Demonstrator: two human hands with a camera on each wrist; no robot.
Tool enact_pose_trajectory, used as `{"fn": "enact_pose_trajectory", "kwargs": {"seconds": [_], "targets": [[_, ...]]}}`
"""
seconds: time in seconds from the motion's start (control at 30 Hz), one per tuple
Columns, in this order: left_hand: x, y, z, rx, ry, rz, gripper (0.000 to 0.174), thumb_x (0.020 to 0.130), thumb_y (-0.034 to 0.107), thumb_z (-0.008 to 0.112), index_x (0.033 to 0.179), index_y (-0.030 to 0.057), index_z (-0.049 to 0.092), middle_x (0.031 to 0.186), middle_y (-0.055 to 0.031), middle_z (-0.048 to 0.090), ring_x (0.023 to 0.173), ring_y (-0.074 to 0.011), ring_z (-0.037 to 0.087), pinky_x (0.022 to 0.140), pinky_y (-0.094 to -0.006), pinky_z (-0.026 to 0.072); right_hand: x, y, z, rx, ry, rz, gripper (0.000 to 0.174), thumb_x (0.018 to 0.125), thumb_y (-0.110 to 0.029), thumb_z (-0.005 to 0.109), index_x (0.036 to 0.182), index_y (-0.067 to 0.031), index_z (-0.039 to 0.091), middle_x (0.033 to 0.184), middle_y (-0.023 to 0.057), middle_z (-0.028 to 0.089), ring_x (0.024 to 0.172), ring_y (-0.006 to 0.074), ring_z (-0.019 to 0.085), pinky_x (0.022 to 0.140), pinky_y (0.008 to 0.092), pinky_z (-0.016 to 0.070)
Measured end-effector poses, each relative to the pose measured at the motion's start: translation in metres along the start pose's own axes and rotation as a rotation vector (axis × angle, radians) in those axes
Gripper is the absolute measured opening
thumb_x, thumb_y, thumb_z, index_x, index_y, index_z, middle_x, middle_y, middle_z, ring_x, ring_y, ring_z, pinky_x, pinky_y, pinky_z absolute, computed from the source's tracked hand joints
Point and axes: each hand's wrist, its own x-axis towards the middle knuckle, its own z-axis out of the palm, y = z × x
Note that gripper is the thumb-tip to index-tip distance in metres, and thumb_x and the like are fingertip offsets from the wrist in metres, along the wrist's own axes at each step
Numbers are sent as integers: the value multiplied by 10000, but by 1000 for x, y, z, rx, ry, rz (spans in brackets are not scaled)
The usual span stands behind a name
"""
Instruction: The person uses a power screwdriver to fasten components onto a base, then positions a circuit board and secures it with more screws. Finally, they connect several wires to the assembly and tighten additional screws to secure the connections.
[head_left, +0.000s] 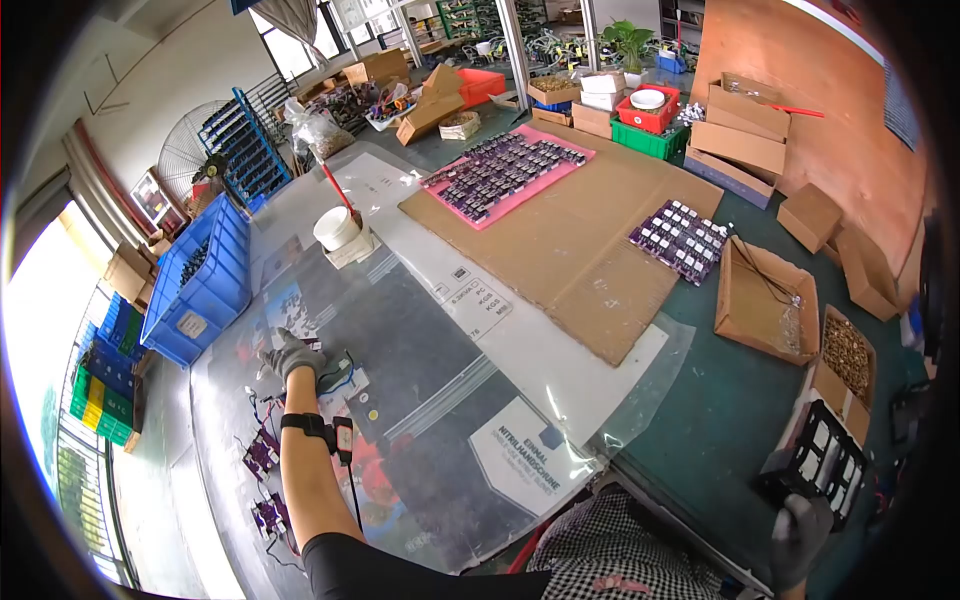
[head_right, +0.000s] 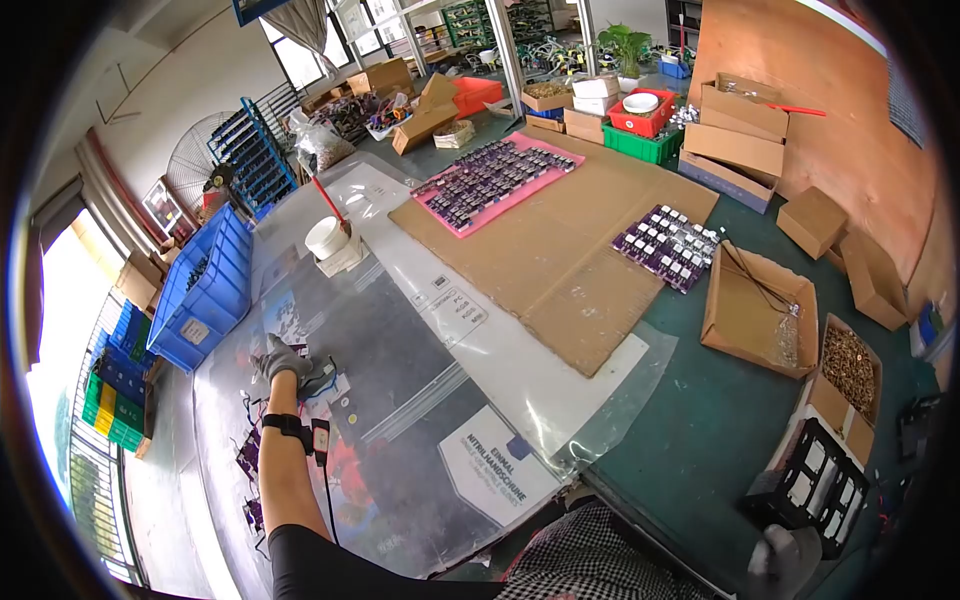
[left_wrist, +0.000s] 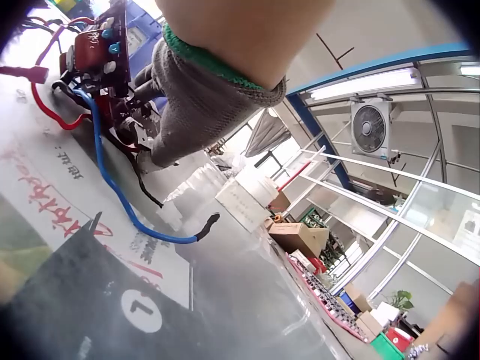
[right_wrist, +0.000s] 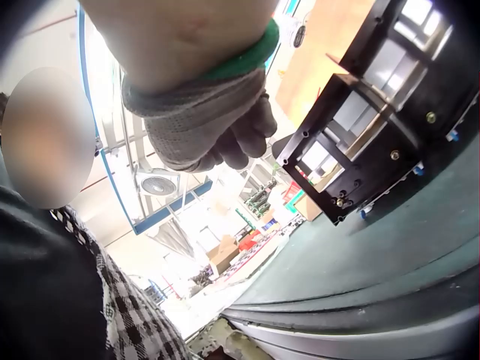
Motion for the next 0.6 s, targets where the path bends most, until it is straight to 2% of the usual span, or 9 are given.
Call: {"fn": "enact_pose_trajectory", "kwargs": {"seconds": [0.07, 0.13, 0.2, 0.3, 0.4, 0.43, 0.5, 0.53, 0.6], "targets": [[-32, 13, -23, -89, -39, 87, 1121, 669, 419, 714, 1506, 65, 58, 1298, -179, 556, 1291, -309, 455, 1171, -440, 25, 9, -4, 3, -11, 35, -58, 226, 703, 29, 589, 917, -42, 583, 825, 135, 534, 786, 315, 512, 725, 404, 396], [-72, 37, -28, -59, 25, 286, 1124, 641, 379, 745, 1506, 89, 89, 1238, -182, 590, 1250, -316, 491, 1168, -448, 39, 21, -14, 6, 26, 44, -88, 231, 697, 33, 590, 915, -40, 581, 804, 130, 524, 763, 303, 504, 707, 397, 393], [-112, 53, -27, -48, 98, 539, 1139, 621, 379, 755, 1502, 77, 99, 1187, -172, 611, 1220, -315, 502, 1162, -454, 64, 37, -29, 5, 99, 23, -92, 240, 689, 38, 593, 916, -39, 579, 780, 124, 515, 736, 292, 496, 686, 392, 391], [-166, 73, -50, -156, 68, 783, 1163, 610, 382, 763, 1498, 46, 93, 1138, -146, 618, 1178, -313, 510, 1150, -471, 79, 65, -41, 3, 153, 14, -337, 264, 664, 27, 601, 915, -53, 580, 742, 95, 517, 674, 262, 491, 635, 381, 385], [-217, 87, -67, -306, 216, 1012, 1180, 607, 302, 804, 1500, 42, 77, 1095, -128, 618, 1100, -300, 546, 1111, -472, 221, 88, -45, 3, 185, 25, -525, 238, 683, -58, 647, 911, -84, 585, 650, 24, 543, 553, 199, 520, 573, 362, 400], [-227, 88, -74, -482, 188, 1081, 1186, 602, 279, 815, 1502, 52, 77, 1095, -136, 617, 1113, -300, 543, 1094, -472, 255, 93, -45, 4, 204, 28, -570, 229, 697, -96, 668, 911, -95, 586, 622, 3, 550, 517, 176, 531, 548, 353, 407], [-245, 96, -85, -837, 116, 1227, 1200, 592, 233, 839, 1506, 72, 79, 1094, -152, 615, 1139, -301, 538, 1059, -471, 324, 103, -50, 3, 237, -37, -625, 208, 743, -115, 662, 938, -105, 590, 651, -23, 587, 520, 147, 540, 562, 330, 428], [-251, 100, -89, -1056, -70, 1305, 1267, 567, 219, 889, 1511, 95, 54, 1179, -165, 573, 1070, -295, 585, 950, -440, 459, 107, -54, 4, 284, -66, -640, 250, 765, -159, 679, 992, -94, 598, 653, -25, 594, 523, 153, 546, 555, 327, 436], [-280, 112, -104, -1552, -546, 1335, 1283, 576, 273, 896, 1513, 116, 34, 1239, -175, 536, 1049, -293, 603, 923, -432, 487, 115, -64, 8, 456, -213, -649, 352, 796, -218, 692, 1096, -65, 590, 676, 0, 600, 553, 207, 568, 589, 334, 467]]}}
